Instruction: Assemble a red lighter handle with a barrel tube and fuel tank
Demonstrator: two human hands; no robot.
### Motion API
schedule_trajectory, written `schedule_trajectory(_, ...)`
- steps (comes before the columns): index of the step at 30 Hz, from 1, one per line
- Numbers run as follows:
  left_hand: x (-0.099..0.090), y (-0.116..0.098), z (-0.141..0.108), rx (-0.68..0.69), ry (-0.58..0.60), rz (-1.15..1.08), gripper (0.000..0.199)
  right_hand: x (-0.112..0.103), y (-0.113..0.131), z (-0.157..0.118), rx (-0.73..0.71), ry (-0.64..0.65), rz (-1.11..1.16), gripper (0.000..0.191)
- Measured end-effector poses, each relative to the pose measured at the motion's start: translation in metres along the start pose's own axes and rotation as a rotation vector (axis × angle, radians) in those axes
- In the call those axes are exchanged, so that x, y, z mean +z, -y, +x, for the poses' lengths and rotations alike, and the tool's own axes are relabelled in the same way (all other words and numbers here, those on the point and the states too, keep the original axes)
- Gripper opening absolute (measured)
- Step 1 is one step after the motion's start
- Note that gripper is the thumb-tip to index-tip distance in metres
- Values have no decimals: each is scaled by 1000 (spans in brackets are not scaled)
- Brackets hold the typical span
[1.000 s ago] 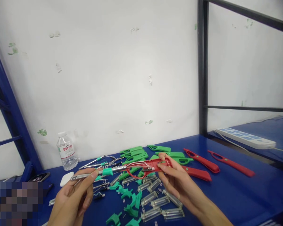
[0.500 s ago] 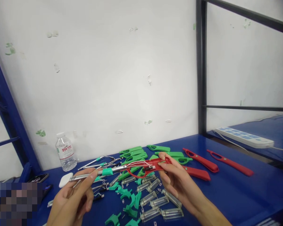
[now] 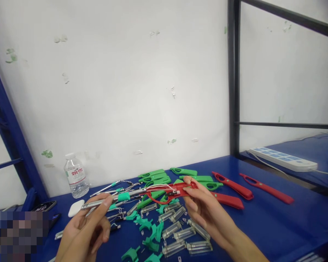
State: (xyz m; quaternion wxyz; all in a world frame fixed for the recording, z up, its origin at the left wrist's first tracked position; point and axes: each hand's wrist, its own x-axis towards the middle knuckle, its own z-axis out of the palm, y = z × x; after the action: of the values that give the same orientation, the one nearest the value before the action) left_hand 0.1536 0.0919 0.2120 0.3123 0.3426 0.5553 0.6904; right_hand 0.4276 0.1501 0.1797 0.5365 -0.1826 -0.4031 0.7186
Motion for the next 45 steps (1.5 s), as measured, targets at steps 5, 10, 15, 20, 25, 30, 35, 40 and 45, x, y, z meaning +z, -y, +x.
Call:
schedule_trajectory(5,2,-4,-3,-9,6,-5,74,0,0,0,-7,8,-13,43)
schedule_trajectory(10,1,-5,2,-50,-38,-36,78,-1,-3,2,-29,15,-25,41)
schedule_trajectory(15,-10,-5,10,18,108,95,64,-2,-6,5,-63,6,-32,47)
schedule_trajectory(20,-12,-7,9,188,256,302,50,-1,-4,5,-77,-11,-54,47)
schedule_trajectory(25,-22,8,20,351,412,463,55,1,-4,2,-83,-7,-91,42)
schedule_trajectory(30,-39,26,30,629,682,841,49,0,-4,1,-86,-23,-104,30)
schedule_trajectory(35,-35,28,26,798,685,929,49,-2,-4,1,-111,-51,-103,24)
schedule_trajectory(40,-28,22,21,970,623,882,54,-3,-6,0,-117,-78,-104,23)
schedule_trajectory(45,-29,29,21,1082,498,994,50,-2,-7,1,-123,-87,-108,27)
